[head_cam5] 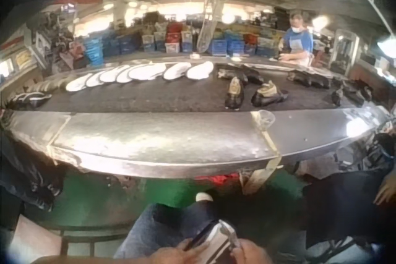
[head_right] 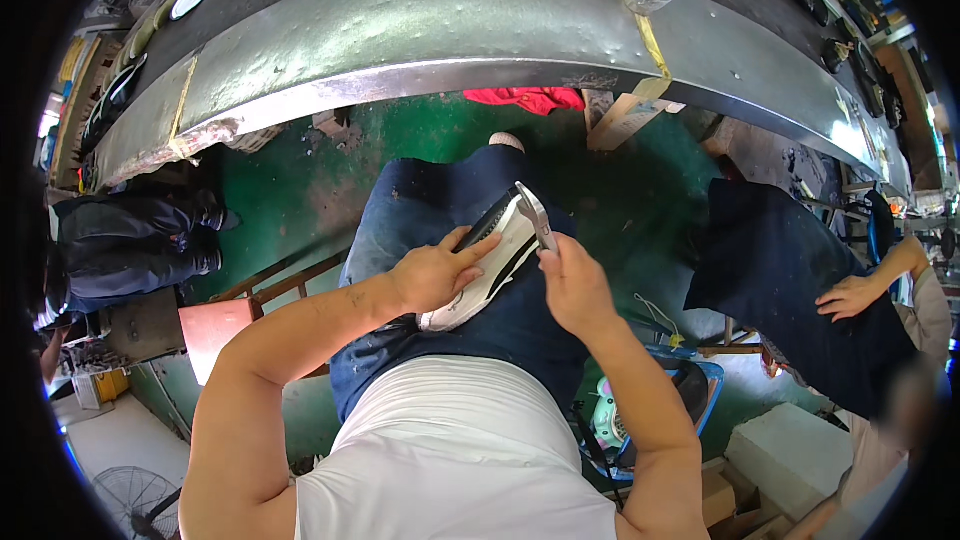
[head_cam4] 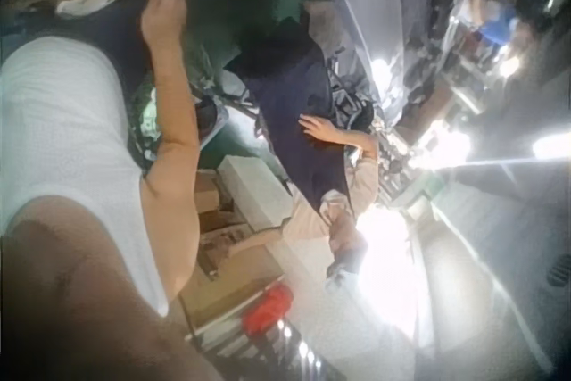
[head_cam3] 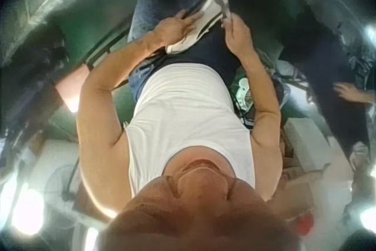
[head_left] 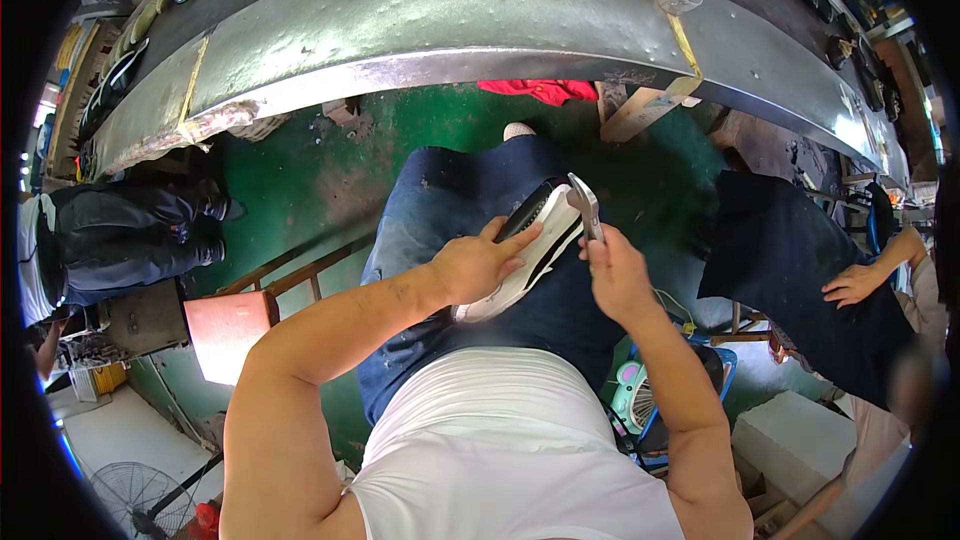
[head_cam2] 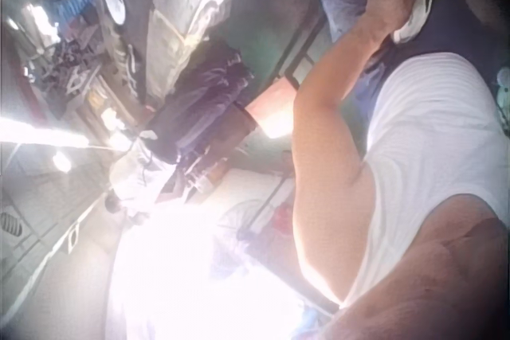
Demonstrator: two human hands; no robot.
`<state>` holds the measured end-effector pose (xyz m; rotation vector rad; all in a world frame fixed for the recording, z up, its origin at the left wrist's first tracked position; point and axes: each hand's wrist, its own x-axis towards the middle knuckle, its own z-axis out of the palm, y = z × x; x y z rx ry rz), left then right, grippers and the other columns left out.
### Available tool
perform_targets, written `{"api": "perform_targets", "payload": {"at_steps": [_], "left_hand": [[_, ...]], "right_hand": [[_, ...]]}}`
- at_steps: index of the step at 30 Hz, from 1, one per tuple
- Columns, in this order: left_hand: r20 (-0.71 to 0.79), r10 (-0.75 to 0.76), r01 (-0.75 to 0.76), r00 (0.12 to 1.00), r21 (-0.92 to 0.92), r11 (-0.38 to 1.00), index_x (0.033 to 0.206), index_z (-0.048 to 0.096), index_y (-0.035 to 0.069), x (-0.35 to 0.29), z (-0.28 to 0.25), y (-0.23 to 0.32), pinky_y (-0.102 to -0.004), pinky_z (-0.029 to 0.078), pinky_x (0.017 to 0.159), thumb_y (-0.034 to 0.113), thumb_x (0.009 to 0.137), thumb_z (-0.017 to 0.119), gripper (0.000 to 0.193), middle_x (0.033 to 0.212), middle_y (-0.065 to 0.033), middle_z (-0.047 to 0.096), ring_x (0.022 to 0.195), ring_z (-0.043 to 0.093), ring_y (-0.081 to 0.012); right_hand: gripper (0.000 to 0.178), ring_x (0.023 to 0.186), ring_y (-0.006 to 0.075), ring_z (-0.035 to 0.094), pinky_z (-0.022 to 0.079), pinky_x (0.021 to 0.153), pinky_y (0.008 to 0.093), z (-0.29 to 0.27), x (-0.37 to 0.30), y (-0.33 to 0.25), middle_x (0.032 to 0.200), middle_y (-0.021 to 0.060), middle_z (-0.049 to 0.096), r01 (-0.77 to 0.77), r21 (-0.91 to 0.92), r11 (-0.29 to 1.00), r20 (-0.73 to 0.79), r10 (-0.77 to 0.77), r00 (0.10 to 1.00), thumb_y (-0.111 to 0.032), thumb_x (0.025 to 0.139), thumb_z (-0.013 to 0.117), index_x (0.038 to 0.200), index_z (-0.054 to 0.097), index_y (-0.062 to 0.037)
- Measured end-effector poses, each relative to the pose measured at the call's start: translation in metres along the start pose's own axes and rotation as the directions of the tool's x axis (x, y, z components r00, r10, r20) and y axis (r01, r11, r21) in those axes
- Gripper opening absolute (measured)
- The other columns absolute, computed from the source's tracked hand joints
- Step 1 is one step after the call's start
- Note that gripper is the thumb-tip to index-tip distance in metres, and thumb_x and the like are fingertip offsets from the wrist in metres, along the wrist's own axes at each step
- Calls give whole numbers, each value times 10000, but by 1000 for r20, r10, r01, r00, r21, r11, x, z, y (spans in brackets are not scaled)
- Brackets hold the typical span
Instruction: The recorder is using pliers to pull and stretch the material of shoe uppers over lasts at a manufacturing station.
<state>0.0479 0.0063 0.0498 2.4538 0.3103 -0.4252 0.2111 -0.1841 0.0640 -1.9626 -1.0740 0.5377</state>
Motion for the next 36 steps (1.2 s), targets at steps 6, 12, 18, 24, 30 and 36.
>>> {"api": "perform_targets", "payload": {"at_steps": [6, 12, 18, 24, 30, 36], "left_hand": [[29, 45, -42, 999, -89, 995, 1543, 369, 230, -18, 0, 2, -434, 542, 944, 337, 1026, 494, 542, 1489, -325, 398, 1006, 682, -435], [-142, -361, 194, 922, -638, 745, 1481, 400, -23, -33, 54, -13, -338, 453, 1036, 275, 1021, 562, 571, 1299, -237, 616, 1201, 609, -280], [-95, -266, 97, 959, -772, 628, 1519, 363, 32, -29, 62, -38, -339, 456, 1038, 208, 955, 666, 664, 1329, -215, 599, 1210, 595, -265], [-29, -134, 100, 991, -513, 852, 1555, 258, 64, -50, 9, -23, -386, 489, 1000, 207, 762, 782, 961, 1254, -268, 632, 1145, 634, -386], [-439, -66, -149, 896, -437, 887, 1375, 389, 45, -56, -91, 22, -391, 566, 853, 123, 744, 821, 769, 1102, -212, 712, 966, 715, -348], [-650, -46, -583, 758, -708, 399, 1287, 447, 41, -6, -103, 37, -320, 555, 847, 48, 790, 847, 638, 1024, -57, 668, 952, 652, -124]], "right_hand": [[252, 846, 449, 652, 521, 751, 524, 11, 8, 18, 933, 249, 648, 19, -419, 908, 246, 94, 965, -238, 1018, 496, 1043, 514, 12], [232, 840, 464, 636, 490, 733, 552, 5, -6, -3, 930, 257, 641, -20, -157, 987, 257, 61, 965, -232, 1014, 503, 1058, 524, -6], [250, 817, 480, 623, 491, 712, 537, 31, -20, -2, 931, 262, 646, 18, -353, 936, 362, 119, 925, -265, 1009, 519, 1042, 542, -17], [215, 673, 222, 650, 512, 653, 361, 12, -40, 16, 799, 121, 678, -415, 175, 893, 330, 344, 879, -235, 1011, 542, 1005, 579, -23], [274, 817, 154, 651, 533, 711, 285, 12, -62, 54, 987, 86, 633, -522, 409, 748, 215, 477, 852, -49, 969, 576, 1219, 485, 18], [283, 831, 158, 660, 535, 721, 286, 1, -50, 43, 994, 84, 637, -505, 322, 801, 225, 453, 863, -24, 937, 587, 1204, 498, 9]]}}
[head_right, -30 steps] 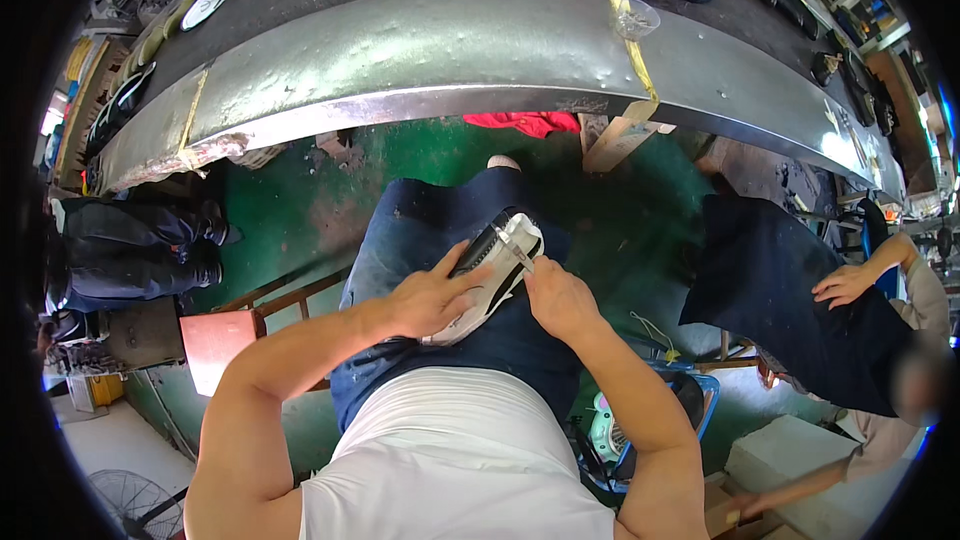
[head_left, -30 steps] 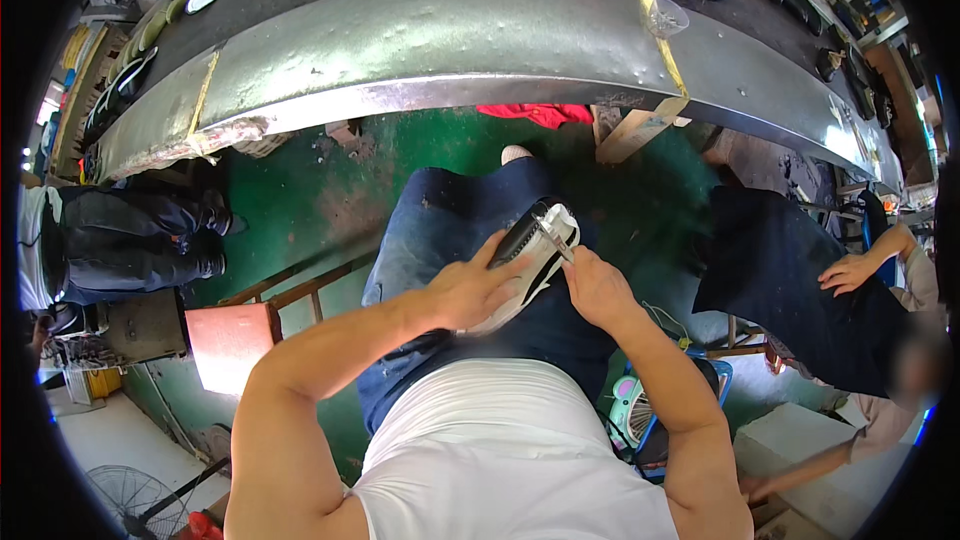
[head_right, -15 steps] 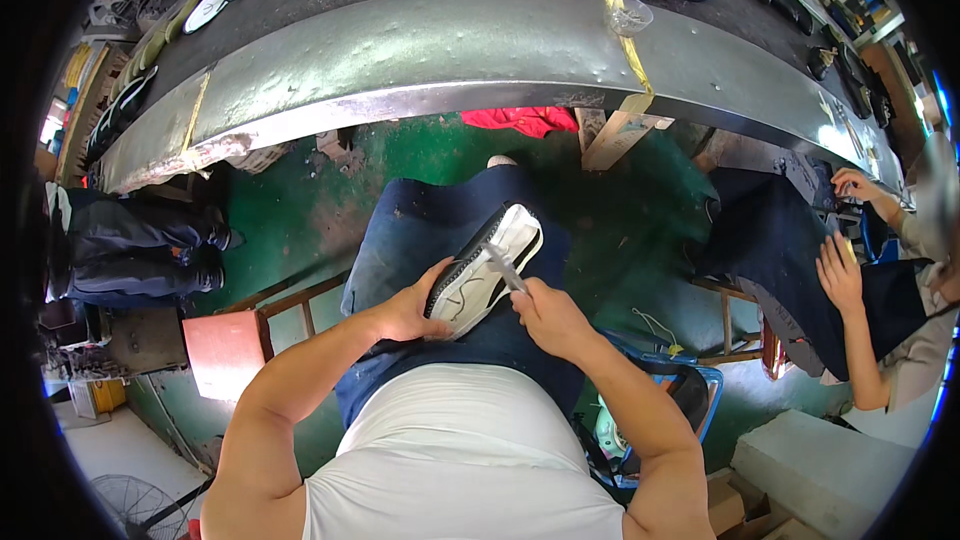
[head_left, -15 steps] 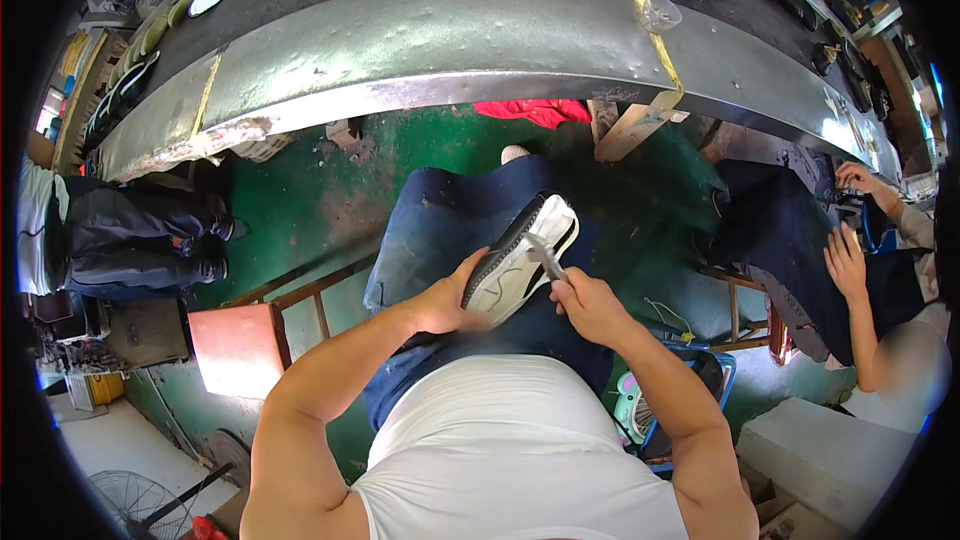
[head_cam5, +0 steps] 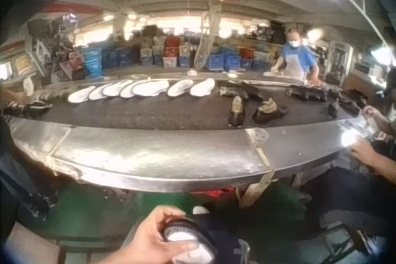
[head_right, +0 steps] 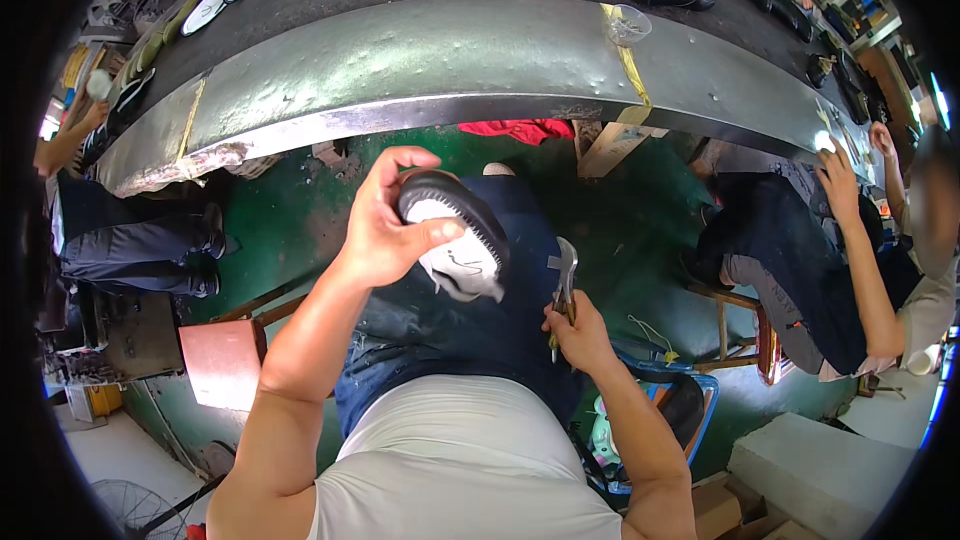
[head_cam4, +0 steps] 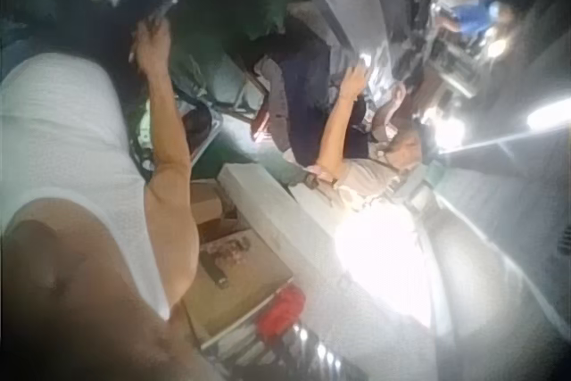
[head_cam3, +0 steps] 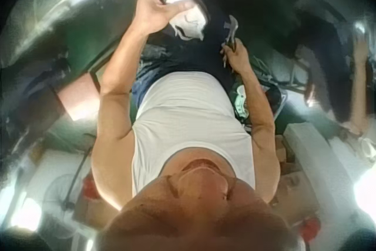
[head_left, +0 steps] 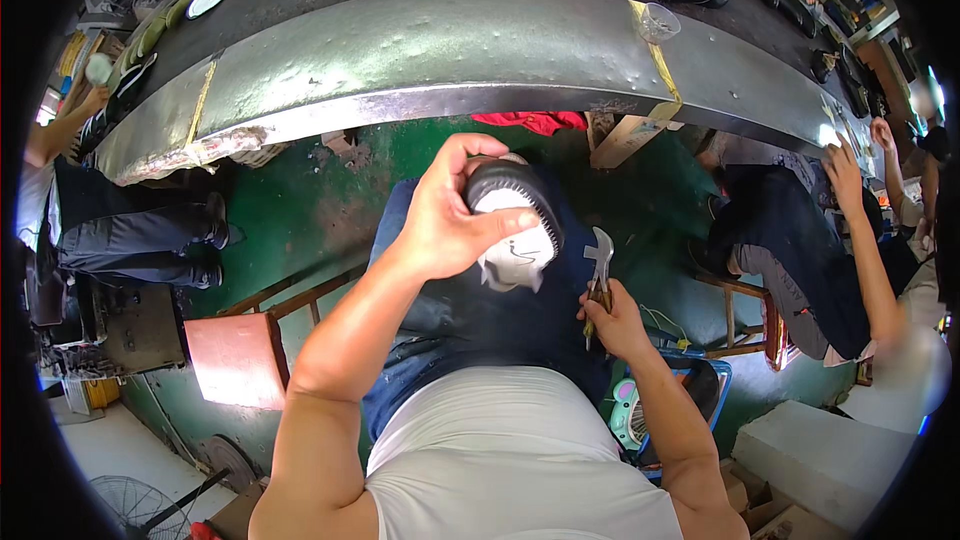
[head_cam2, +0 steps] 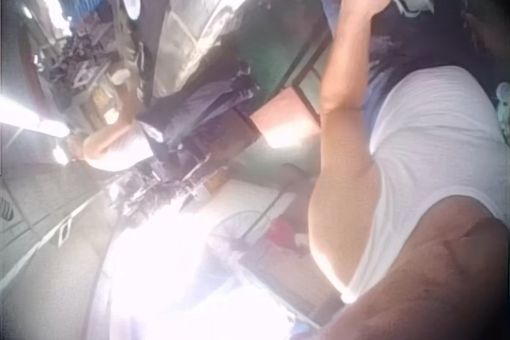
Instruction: The recorder is using pliers to pull and stretch the material of shoe uppers over lasts at a manufacturing station.
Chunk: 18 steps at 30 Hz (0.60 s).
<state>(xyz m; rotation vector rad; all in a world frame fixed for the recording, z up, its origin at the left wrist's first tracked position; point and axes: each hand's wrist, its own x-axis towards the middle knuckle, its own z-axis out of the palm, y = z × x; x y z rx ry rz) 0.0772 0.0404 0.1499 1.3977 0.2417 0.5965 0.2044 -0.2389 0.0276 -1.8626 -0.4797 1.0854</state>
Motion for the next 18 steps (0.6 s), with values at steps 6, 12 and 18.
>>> {"api": "perform_targets", "payload": {"at_steps": [6, 12, 18], "left_hand": [[9, -489, 449, 872, 383, 807, 1274, 556, -46, 44, -9, -65, -311, 537, 797, 294, 827, 839, 629, 1035, -112, 689, 891, 656, -168], [37, -609, 467, 792, 606, 644, 1494, 356, -51, -44, -27, -138, -361, 465, 1036, 193, 834, 754, 809, 1305, -236, 614, 1207, 608, -299], [-46, -408, 199, 912, 918, 343, 1039, 636, -22, -53, -9, -121, -481, 561, 758, 187, 921, 579, 246, 849, -243, 699, 793, 697, -405]], "right_hand": [[279, 830, 148, 669, 531, 658, 284, -12, -9, -52, 1015, 74, 657, 83, 75, 994, 100, -90, 991, -43, 924, 595, 1188, 521, 7], [248, 822, 133, 660, 505, 628, 272, 2, -6, -23, 967, 78, 675, -194, 183, 964, 231, 150, 961, -99, 940, 630, 1162, 586, 3], [243, 764, 137, 648, 530, 656, 287, 13, 2, -45, 883, 69, 665, 72, -292, 954, 355, 38, 934, -145, 972, 614, 1172, 615, -7]]}}
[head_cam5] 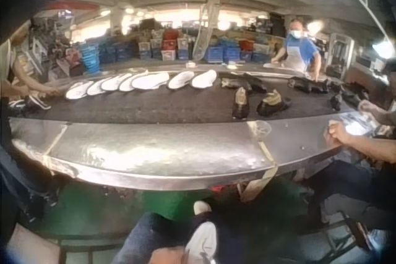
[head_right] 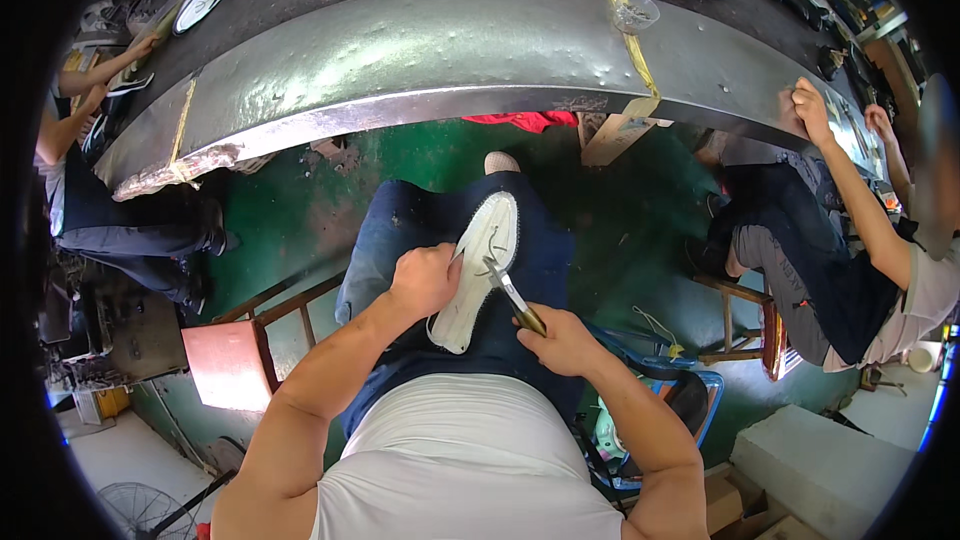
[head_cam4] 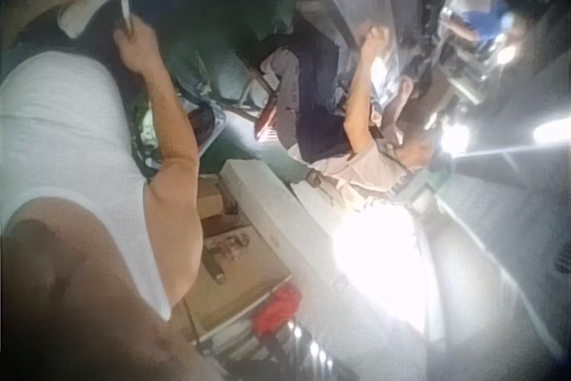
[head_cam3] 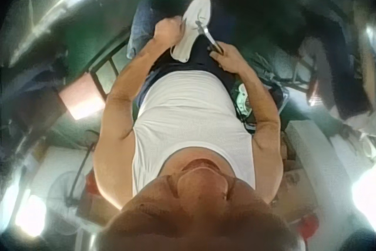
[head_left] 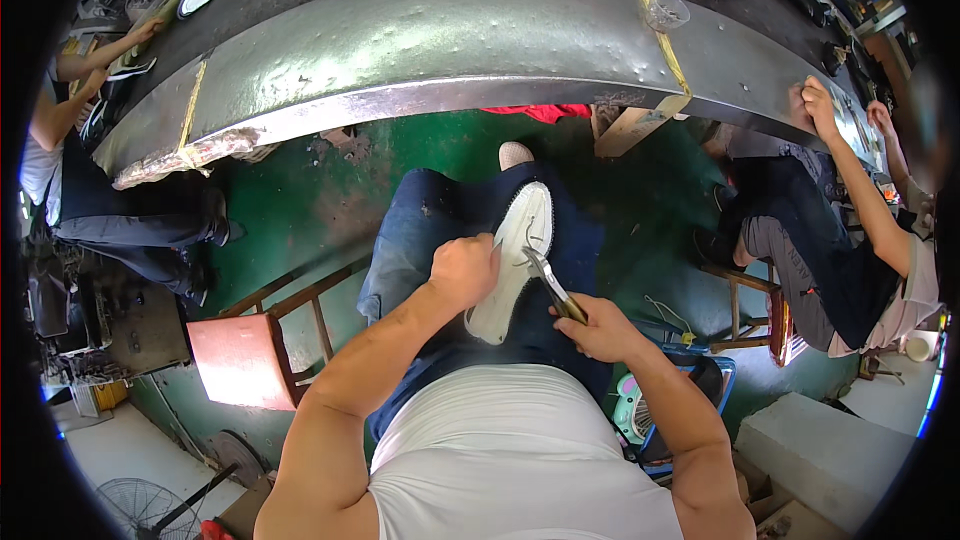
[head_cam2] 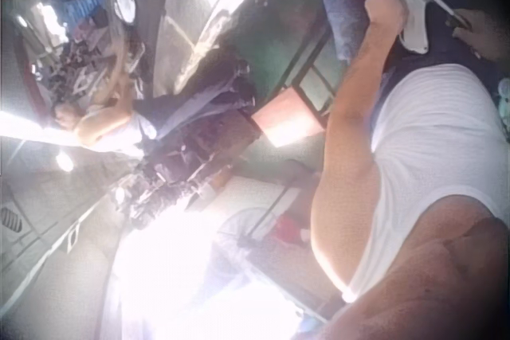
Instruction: The recorder is using pliers to pull and stretch the material of shoe uppers over lasts at a manufacturing station.
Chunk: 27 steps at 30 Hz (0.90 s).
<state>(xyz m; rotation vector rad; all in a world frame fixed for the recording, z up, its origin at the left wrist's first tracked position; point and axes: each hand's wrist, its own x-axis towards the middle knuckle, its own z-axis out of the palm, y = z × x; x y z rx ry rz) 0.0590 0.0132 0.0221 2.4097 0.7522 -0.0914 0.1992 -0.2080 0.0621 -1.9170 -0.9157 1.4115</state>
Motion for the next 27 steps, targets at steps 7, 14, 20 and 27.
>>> {"api": "perform_targets", "payload": {"at_steps": [7, 14, 20, 27], "left_hand": [[-171, 93, -104, 981, -55, 993, 808, 610, 20, -10, 6, 4, -504, 547, 643, 205, 937, 573, 228, 670, -207, 654, 643, 673, -403], [-174, 73, -90, 982, -91, 992, 768, 617, 26, -8, -2, -5, -522, 541, 625, 207, 941, 571, 254, 642, -226, 636, 608, 650, -424], [-163, 118, -133, 980, -84, 988, 765, 620, 25, -12, -3, -4, -528, 535, 637, 215, 944, 570, 266, 650, -236, 634, 640, 657, -427], [-162, 40, -75, 986, -217, 973, 758, 609, 20, -17, -8, -11, -519, 499, 606, 227, 959, 580, 290, 664, -218, 621, 668, 631, -442]], "right_hand": [[257, 752, 152, 663, 535, 610, 284, -10, 26, -21, 960, 71, 704, -274, 583, 765, 223, 174, 959, -145, 967, 615, 1168, 609, 14], [169, 718, 242, 649, 520, 695, 369, 14, 30, -16, 803, 124, 669, 139, -58, 989, -119, -145, 982, -150, 939, 616, 997, 605, 8], [198, 792, 366, 653, 519, 731, 459, 0, 36, -37, 876, 209, 666, -43, 81, 996, 2, 43, 999, -140, 933, 607, 992, 583, 47], [185, 783, 320, 675, 546, 701, 400, -9, 26, -47, 871, 168, 651, 55, -182, 982, -12, -58, 998, -131, 922, 619, 1016, 583, 24]]}}
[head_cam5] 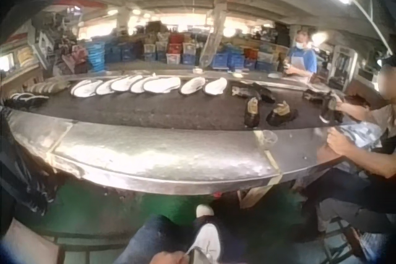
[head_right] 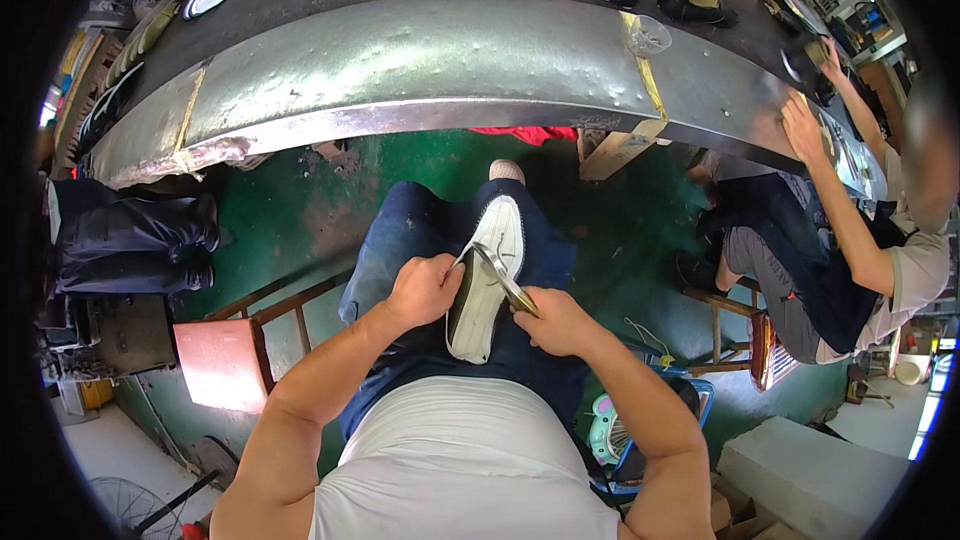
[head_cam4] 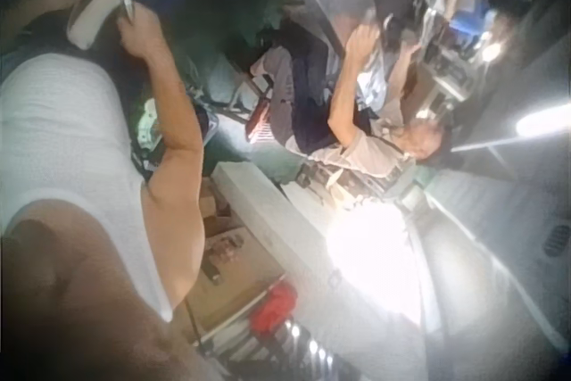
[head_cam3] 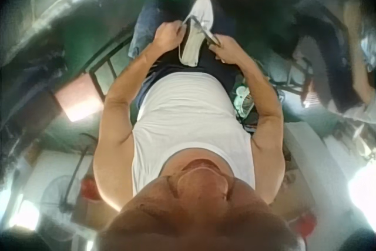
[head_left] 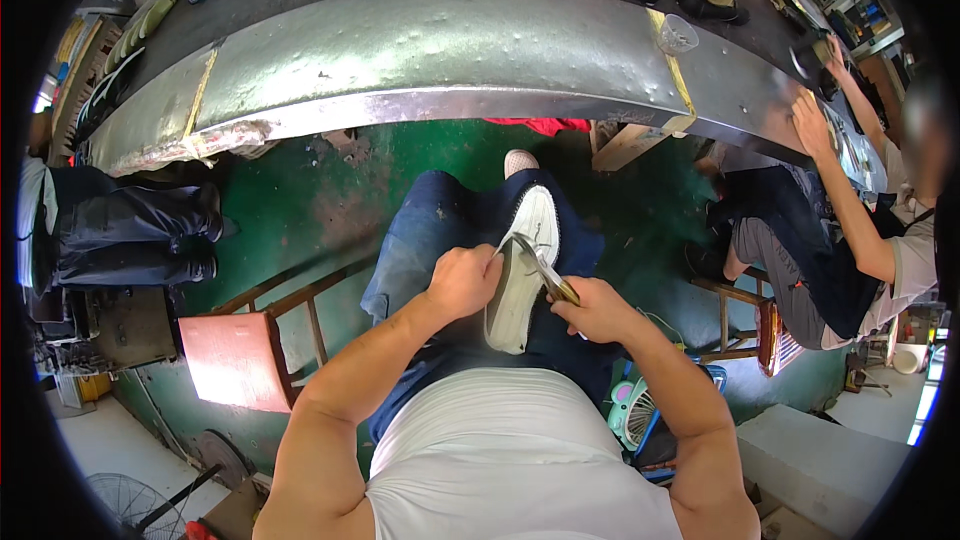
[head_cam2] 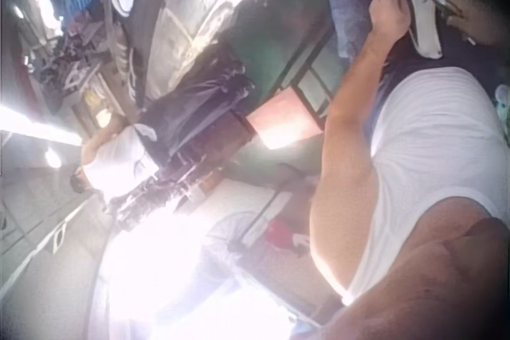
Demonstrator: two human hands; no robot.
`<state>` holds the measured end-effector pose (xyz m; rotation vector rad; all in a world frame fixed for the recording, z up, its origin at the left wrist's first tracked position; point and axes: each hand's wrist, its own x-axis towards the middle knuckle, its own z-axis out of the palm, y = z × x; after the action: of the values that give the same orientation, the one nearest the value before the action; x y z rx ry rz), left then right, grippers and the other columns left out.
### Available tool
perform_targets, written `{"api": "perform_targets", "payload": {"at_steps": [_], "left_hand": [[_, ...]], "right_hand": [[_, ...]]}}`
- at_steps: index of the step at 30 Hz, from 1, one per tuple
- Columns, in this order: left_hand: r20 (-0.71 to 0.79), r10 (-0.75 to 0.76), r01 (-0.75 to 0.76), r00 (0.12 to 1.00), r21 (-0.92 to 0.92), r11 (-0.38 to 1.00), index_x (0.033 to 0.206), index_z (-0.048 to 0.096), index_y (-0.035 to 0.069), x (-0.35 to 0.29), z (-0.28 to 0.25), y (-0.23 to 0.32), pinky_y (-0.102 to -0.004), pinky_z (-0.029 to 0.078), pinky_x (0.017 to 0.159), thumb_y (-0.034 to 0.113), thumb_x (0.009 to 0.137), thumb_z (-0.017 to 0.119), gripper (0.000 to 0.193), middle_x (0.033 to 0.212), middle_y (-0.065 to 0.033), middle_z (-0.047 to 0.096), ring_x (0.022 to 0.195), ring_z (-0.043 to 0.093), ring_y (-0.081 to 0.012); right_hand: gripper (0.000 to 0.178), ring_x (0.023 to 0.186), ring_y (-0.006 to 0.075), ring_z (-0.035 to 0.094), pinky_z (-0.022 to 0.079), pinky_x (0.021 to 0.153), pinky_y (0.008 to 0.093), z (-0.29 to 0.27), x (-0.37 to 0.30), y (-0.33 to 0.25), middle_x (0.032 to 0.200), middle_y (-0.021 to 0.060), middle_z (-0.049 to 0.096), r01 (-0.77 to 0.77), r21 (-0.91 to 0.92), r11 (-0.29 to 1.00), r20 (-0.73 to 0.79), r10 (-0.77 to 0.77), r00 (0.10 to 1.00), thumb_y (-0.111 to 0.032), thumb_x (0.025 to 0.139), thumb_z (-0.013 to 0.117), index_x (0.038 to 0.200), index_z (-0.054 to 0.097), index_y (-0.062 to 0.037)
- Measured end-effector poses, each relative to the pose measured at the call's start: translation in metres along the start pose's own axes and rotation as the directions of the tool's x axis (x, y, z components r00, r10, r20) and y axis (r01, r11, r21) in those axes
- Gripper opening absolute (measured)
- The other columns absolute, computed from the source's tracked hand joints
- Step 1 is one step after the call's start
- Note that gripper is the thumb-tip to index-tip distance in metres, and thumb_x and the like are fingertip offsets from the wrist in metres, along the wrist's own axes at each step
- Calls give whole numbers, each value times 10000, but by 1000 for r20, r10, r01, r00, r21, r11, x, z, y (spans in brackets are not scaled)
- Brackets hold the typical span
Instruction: The recorder is using pliers to pull and stretch the material of shoe uppers over lasts at a manufacturing station.
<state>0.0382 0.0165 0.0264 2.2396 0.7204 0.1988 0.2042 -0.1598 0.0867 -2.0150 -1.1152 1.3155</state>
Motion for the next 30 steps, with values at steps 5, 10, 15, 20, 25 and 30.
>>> {"api": "perform_targets", "payload": {"at_steps": [5, 10, 15, 20, 25, 30], "left_hand": [[-74, 144, -136, 987, 103, 985, 736, 599, 26, -3, 8, 13, -511, 533, 586, 197, 942, 570, 269, 620, -199, 632, 581, 647, -404], [-13, 189, -185, 982, 133, 974, 724, 580, 20, -8, 0, 31, -497, 542, 608, 231, 958, 569, 315, 674, -184, 656, 621, 660, -403], [-41, -212, 180, 976, -386, 905, 1033, 636, -5, 18, 32, 0, -407, 516, 899, 352, 1040, 476, 391, 1034, -194, 683, 1005, 663, -302], [501, -77, 491, 862, -863, -114, 1385, 530, 71, 8, 54, -27, -373, 442, 1049, 471, 1053, 460, 526, 1266, -105, 622, 1183, 578, -209], [442, -103, 448, 891, -893, 42, 1527, 319, 52, 12, 39, -26, -373, 391, 1106, 434, 978, 641, 743, 1380, -92, 550, 1262, 518, -190], [403, -264, 449, 877, -881, 150, 1487, 396, 36, 20, 41, -22, -354, 445, 1050, 330, 925, 747, 724, 1307, -92, 600, 1193, 565, -184]], "right_hand": [[212, 798, 187, 680, 581, 683, 327, -34, 5, -21, 927, 100, 642, -268, -30, 963, 275, 265, 924, -144, 935, 627, 1080, 605, 9], [199, 757, 182, 667, 548, 621, 308, -77, 22, -54, 937, 103, 690, -400, 87, 912, 462, 319, 828, -190, 943, 615, 1018, 625, -6], [267, 797, 303, 682, 526, 654, 418, -77, 35, -79, 913, 154, 699, -55, -587, 808, 372, 330, 867, -252, 963, 589, 1009, 637, 7], [271, 831, 454, 651, 517, 759, 497, -58, 29, -46, 899, 227, 683, 35, -583, 812, 284, 163, 945, -267, 964, 599, 977, 629, 1], [236, 822, 434, 661, 514, 727, 482, -10, 21, -1, 826, 236, 674, 43, -187, 981, 31, -38, 999, -234, 932, 644, 946, 627, 2], [193, 664, 157, 629, 507, 642, 322, 48, 24, 27, 763, 81, 673, -15, 228, 974, -164, 54, 985, -178, 969, 605, 1006, 628, 9]]}}
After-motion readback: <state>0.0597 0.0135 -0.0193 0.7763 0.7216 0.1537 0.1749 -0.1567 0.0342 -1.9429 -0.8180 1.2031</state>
